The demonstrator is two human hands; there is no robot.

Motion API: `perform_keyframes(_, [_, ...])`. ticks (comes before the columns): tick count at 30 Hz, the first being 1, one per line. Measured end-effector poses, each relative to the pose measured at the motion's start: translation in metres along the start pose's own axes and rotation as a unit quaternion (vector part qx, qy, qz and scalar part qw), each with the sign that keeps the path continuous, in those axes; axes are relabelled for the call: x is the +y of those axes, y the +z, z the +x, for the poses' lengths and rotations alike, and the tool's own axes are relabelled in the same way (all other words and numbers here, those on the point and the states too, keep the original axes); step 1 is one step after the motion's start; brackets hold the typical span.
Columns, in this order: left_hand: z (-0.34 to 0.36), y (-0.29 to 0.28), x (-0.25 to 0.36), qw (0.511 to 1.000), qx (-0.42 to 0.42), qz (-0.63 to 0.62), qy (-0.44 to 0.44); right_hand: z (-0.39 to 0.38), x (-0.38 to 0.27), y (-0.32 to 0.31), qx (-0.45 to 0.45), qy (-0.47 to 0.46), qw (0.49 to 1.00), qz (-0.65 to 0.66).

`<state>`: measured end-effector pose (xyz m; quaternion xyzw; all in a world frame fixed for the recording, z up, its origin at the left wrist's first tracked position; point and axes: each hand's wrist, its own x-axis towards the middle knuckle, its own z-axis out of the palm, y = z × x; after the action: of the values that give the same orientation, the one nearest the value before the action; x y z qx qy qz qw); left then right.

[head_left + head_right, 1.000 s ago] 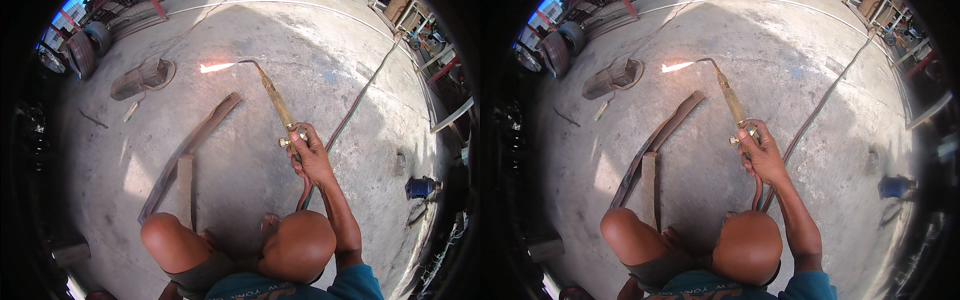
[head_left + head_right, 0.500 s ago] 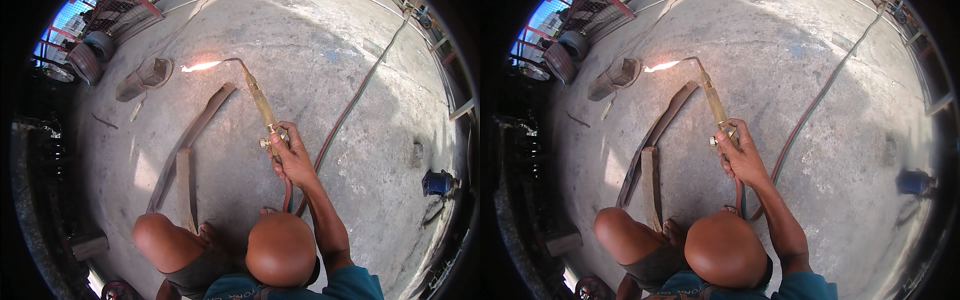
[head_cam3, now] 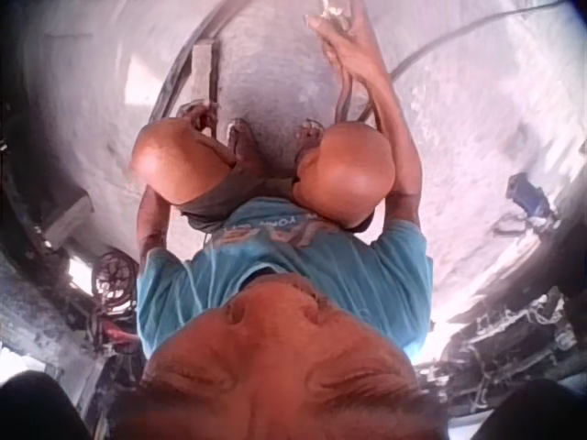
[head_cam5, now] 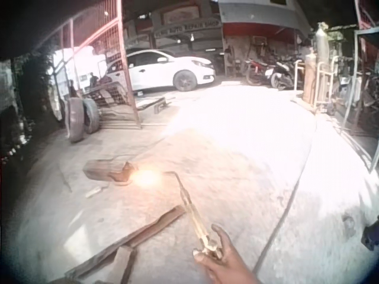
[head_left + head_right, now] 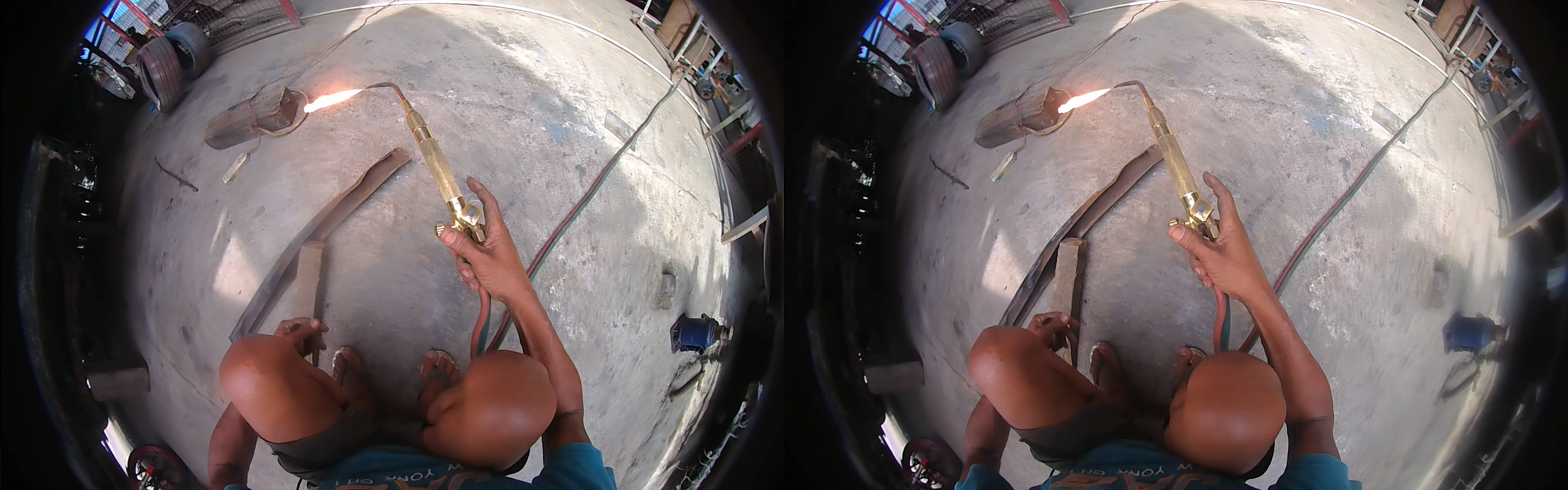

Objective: The person uses a handheld cutting torch to cut a long, curved metal bar lying on the concrete floor. They adjust the bar's position and apply the flame to separate a section, then reposition the bar to cut another section.

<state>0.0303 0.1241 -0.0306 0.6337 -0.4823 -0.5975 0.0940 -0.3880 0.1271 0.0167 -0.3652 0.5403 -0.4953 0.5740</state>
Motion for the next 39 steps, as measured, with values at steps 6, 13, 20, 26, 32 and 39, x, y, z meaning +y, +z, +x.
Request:
perform_keyframes(6, [0.029, -0.012, 0.242, 0.977, 0.018, -0.029, 0.209, 0.014, -0.077, 0.046, -0.037, -0.033, 0.992, -0.115])
perform_keyframes(13, [0.034, 0.019, 0.273, 0.932, 0.037, -0.239, 0.268, 0.021, -0.091, 0.104, -0.126, -0.088, 0.954, -0.256])
perform_keyframes(20, [0.067, 0.000, 0.259, 0.940, 0.133, -0.134, 0.285, 0.077, -0.102, 0.082, -0.253, 0.025, 0.935, -0.247])
perform_keyframes(26, [0.064, -0.036, 0.247, 0.951, 0.162, -0.035, 0.260, 0.195, -0.089, 0.040, -0.177, 0.091, 0.706, -0.680])
perform_keyframes(32, [0.054, -0.059, 0.227, 0.952, 0.142, -0.117, 0.245, 0.297, -0.020, 0.031, -0.281, -0.007, 0.557, -0.781])
perform_keyframes(39, [0.020, -0.069, 0.222, 0.971, 0.140, -0.115, 0.155, 0.384, 0.091, -0.004, -0.219, -0.073, 0.698, -0.678])
